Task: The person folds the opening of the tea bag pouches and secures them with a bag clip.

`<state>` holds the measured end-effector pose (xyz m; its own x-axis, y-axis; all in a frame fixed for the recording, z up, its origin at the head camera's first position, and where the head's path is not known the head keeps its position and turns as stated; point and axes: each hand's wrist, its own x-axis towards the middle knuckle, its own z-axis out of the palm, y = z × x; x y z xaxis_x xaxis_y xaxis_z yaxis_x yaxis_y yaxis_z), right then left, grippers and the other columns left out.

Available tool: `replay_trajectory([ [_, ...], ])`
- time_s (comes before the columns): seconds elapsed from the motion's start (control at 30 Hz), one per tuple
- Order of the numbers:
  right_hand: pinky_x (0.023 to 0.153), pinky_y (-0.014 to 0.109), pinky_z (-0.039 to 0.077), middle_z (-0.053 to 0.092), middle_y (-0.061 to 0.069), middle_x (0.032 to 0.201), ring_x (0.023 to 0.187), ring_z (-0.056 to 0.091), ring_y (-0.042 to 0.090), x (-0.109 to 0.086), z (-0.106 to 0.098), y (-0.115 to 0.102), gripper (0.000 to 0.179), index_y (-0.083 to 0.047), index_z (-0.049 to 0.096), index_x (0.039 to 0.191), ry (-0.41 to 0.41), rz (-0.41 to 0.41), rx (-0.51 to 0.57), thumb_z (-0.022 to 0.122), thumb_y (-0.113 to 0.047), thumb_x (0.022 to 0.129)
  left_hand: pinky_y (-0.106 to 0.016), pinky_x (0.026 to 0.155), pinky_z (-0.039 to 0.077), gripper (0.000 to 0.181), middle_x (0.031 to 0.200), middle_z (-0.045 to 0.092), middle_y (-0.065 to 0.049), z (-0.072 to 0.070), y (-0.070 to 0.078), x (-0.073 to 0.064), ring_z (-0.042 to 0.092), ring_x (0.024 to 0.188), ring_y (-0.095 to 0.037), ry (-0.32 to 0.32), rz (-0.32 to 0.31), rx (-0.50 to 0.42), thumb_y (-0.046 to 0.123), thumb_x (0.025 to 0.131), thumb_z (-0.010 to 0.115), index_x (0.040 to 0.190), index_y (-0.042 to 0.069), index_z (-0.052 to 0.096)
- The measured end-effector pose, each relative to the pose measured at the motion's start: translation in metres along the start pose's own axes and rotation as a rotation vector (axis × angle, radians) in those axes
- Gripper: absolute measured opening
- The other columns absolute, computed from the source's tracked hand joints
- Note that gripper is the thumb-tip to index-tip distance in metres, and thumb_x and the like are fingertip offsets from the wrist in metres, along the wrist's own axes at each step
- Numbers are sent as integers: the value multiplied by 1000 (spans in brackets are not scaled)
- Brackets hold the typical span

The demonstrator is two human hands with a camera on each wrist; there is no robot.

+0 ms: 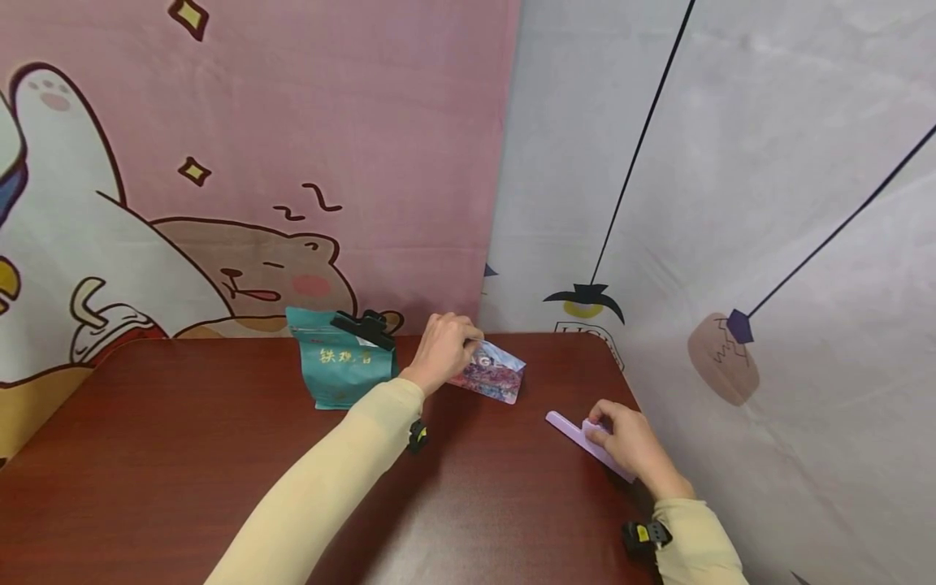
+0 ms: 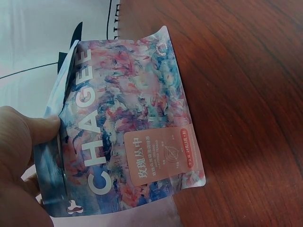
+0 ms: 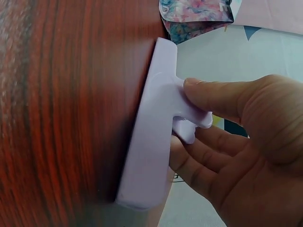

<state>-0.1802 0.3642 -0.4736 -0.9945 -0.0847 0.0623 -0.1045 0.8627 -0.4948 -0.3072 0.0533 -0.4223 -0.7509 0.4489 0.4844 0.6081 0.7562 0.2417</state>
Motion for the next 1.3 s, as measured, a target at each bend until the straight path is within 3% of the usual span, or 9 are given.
replay_trajectory([
  [0.17, 72, 42, 56, 70, 14, 102, 89, 63, 28, 0, -1, -1, 27, -4, 67, 114, -33, 38, 18, 79, -12, 91, -35, 79, 45, 22, 90, 75, 6, 1, -1, 0, 61, 80, -18, 3, -1, -3, 9, 96, 69, 91, 22, 86],
  [0.27, 76, 47, 57, 71, 18, 106, 91, 65, 30, 0, -1, -1, 32, -1, 68, 117, -45, 55, 8, 79, -16, 91, -35, 80, 45, 21, 91, 75, 6, 1, -1, 0, 62, 81, -18, -8, -4, 5, 11, 96, 69, 93, 23, 86],
  [0.47, 73, 44, 54, 71, 16, 102, 84, 61, 26, 1, 1, -2, 31, 0, 72, 113, -34, 39, -23, 81, -16, 88, -35, 82, 46, 20, 93, 76, 6, 1, 0, 0, 62, 83, -18, -27, -13, 11, 12, 97, 69, 94, 23, 86],
  [0.7, 77, 50, 55, 70, 16, 103, 85, 62, 28, 0, 1, -6, 29, -2, 72, 112, 5, -10, -45, 82, -9, 85, -35, 83, 46, 20, 94, 76, 6, 1, 0, 1, 63, 84, -19, -40, -17, 9, 12, 97, 68, 95, 22, 85],
  [1.0, 70, 43, 54, 67, 18, 101, 82, 58, 27, 2, -2, -11, 36, 4, 71, 112, -34, 68, -56, 85, -16, 84, -35, 83, 45, 18, 95, 75, 6, -2, 1, 1, 62, 85, -19, -39, -27, 8, 13, 97, 69, 97, 21, 86],
  [1.3, 67, 38, 47, 67, 7, 90, 78, 56, 22, 3, 1, -11, 18, -10, 74, 94, 21, 2, -63, 87, -15, 82, -35, 84, 46, 17, 95, 75, 6, 0, 1, 1, 63, 86, -19, -44, -28, 16, 15, 98, 70, 98, 21, 85],
])
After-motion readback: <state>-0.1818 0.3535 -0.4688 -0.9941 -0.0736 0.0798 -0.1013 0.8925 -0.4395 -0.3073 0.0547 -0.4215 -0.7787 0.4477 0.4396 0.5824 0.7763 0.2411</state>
